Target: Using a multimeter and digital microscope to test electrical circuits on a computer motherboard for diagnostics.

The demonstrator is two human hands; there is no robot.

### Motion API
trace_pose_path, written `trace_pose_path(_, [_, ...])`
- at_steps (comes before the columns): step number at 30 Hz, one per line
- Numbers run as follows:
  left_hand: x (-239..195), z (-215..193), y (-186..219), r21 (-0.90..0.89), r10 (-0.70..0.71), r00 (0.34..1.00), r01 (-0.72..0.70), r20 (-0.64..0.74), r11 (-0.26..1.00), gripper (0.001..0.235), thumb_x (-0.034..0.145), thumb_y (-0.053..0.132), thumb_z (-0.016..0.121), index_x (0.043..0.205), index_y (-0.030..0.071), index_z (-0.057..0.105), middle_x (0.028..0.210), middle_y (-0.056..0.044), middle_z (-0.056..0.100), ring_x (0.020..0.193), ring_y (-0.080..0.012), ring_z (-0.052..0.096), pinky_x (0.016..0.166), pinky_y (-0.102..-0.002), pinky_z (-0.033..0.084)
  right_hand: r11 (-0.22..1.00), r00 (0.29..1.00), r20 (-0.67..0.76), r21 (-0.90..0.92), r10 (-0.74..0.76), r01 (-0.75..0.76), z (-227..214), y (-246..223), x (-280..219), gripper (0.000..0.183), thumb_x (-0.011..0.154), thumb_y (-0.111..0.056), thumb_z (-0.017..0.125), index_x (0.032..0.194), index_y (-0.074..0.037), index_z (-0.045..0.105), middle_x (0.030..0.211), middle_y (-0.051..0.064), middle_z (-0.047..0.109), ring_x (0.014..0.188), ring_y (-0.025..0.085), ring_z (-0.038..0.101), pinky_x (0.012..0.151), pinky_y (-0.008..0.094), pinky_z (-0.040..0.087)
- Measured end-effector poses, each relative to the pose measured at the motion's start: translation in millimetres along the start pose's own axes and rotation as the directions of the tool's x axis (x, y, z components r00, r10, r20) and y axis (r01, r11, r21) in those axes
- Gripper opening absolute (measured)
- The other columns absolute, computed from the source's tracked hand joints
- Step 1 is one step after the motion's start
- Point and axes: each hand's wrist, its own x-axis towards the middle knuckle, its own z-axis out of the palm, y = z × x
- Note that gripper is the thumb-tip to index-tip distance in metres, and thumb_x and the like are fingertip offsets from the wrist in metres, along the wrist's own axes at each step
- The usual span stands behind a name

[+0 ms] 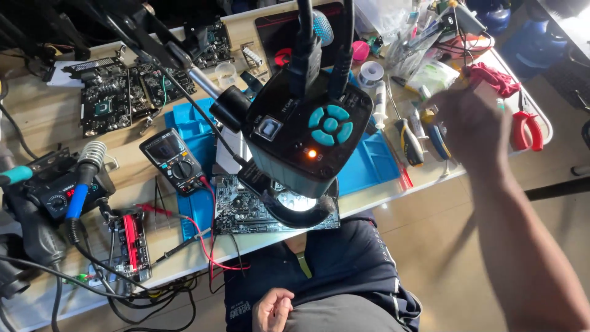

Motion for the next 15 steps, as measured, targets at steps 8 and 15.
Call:
trace_pose_path(8, [-3, 5, -28, -0.123, -0.116, 0.991, 0.106, -0.073, 0.987, 0.034, 0.086, 0.042, 0.077, 0.093, 0.013, 0.093, 0.064, -0.003, 0.084, 0.057, -0.0098, 0.072, 0.058, -0.024, 0.053, 0.948, 0.887, -0.426, 0.169, -0.177, 0.271, 34, 86, 167, 0.02, 0.099, 0.01, 0.086, 0.114, -0.004, 0.082, 0.104, 0.011, 0.084, 0.09, 0.021, 0.078, 0.075, 0.034, 0.063])
trace_pose_path(15, [-3, 4, -24, -0.205, -0.135, 0.989, 0.12, -0.064, 0.971, 0.034, 0.088, 0.038, 0.077, 0.095, 0.008, 0.091, 0.064, -0.006, 0.082, 0.061, -0.0115, 0.076, 0.061, -0.024, 0.054, 0.996, 0.983, -0.164, 0.008, 0.085, -0.085, 82, 111, 193, 0.016, 0.095, -0.018, 0.093, 0.104, -0.029, 0.086, 0.094, -0.008, 0.081, 0.082, 0.007, 0.073, 0.072, 0.03, 0.058])
